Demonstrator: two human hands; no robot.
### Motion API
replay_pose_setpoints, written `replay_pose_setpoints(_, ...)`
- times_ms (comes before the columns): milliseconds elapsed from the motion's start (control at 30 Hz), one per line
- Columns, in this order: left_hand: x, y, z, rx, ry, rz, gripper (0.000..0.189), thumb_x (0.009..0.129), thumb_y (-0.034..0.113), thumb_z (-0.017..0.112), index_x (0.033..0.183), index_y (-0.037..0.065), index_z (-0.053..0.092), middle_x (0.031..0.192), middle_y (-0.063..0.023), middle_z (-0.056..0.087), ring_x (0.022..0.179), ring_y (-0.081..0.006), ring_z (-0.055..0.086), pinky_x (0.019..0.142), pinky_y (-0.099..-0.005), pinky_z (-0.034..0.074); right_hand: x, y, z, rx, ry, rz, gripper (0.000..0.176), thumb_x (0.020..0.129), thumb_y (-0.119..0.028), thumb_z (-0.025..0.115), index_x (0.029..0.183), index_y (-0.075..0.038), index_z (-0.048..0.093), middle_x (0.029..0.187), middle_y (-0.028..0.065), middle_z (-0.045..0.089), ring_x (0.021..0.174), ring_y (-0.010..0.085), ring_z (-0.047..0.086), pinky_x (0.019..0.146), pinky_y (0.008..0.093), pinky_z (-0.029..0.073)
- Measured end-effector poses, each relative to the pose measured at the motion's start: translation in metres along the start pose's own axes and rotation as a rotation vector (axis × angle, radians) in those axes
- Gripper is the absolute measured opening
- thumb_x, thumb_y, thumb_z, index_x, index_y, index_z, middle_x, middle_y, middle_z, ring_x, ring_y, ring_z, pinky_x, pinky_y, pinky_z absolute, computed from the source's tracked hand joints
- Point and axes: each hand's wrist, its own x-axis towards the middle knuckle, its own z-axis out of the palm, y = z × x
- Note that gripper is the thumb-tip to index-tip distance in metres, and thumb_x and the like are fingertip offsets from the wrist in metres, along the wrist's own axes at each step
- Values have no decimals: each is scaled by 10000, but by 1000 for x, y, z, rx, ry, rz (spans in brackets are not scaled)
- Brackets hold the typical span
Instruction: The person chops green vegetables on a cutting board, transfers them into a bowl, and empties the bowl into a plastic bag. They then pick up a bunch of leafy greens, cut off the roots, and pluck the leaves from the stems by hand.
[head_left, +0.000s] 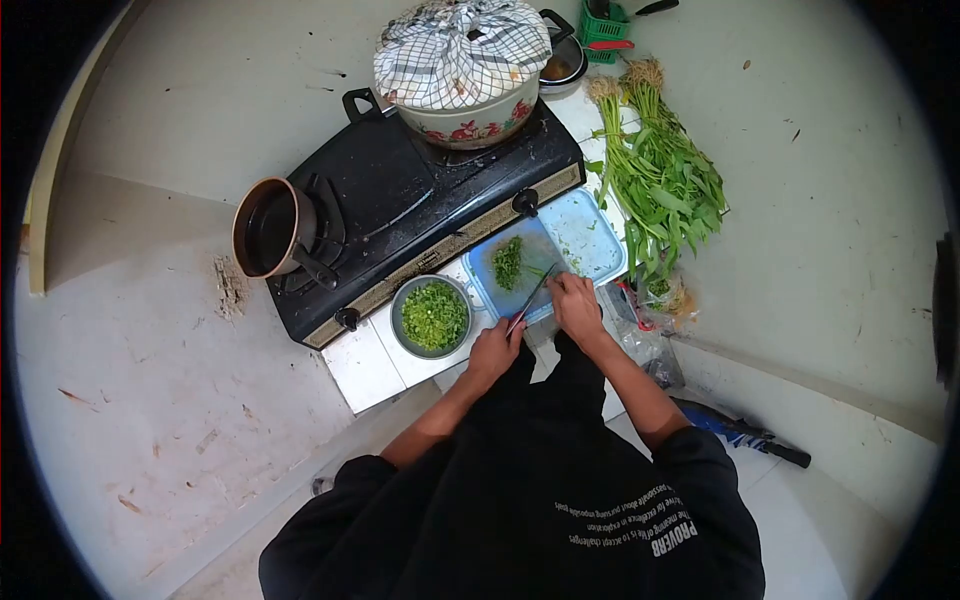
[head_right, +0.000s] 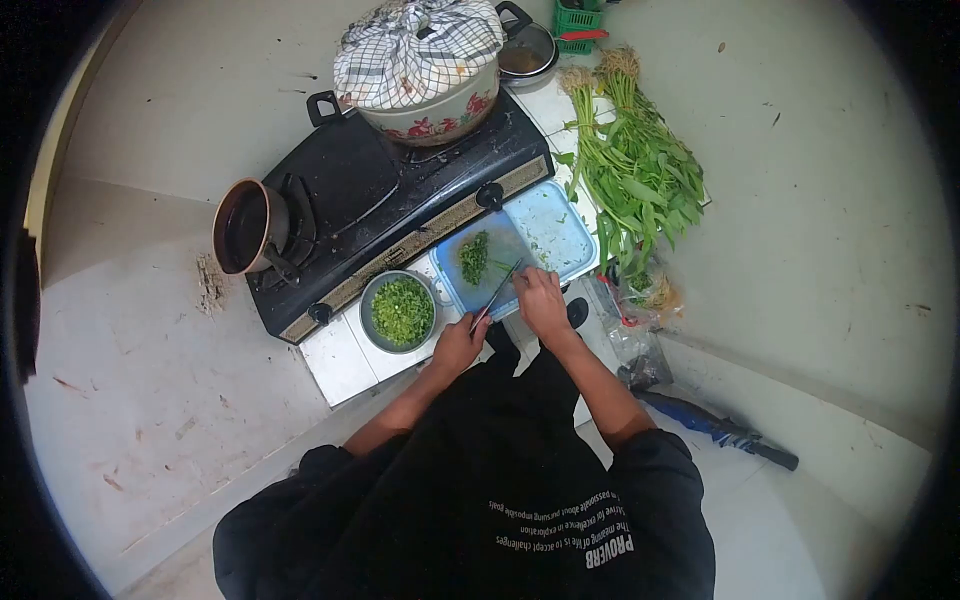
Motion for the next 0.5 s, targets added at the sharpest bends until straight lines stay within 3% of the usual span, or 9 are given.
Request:
replay_pose_setpoints(133, -8, 0, 2, -52, 15, -26, 439, 977, 411, 525, 947, -20, 602, 724, -308, 631, 733, -506, 631, 661, -565, 497, 7, -2, 8, 22, 13, 140, 219, 850, -59, 609, 1055, -54, 689, 921, 106, 622, 913, 282, 617, 807, 412, 435)
replay_pose_setpoints(233, -7, -4, 4, -89, -29, -28, 445, 969, 449, 509, 1020, 17, 602, 780, -314, 645, 770, -506, 635, 697, -577, 506, 13, -2, 16, 53, 9, 234, 200, 848, -44, 605, 1029, -56, 691, 943, 136, 631, 904, 320, 633, 765, 452, 467)
replay_pose_setpoints(333, -8, -3, 3, -86, -2, -30, 419, 969, 420, 524, 1001, 10, 606, 756, -302, 642, 756, -496, 634, 674, -578, 499, 16, -8, 21, 102, 10, 312, 225, 818, -21, 597, 1021, -65, 684, 924, 129, 607, 920, 319, 622, 809, 448, 458)
replay_pose_setpoints(500, -10, -3, -1, -207, 108, 34, 386, 966, 373, 552, 969, -9, 606, 723, -294, 631, 724, -483, 632, 638, -562, 488, 22, -16, 19, 114, 30, 316, 207, 810, -1, 598, 984, -69, 687, 887, 147, 580, 874, 344, 616, 770, 454, 489)
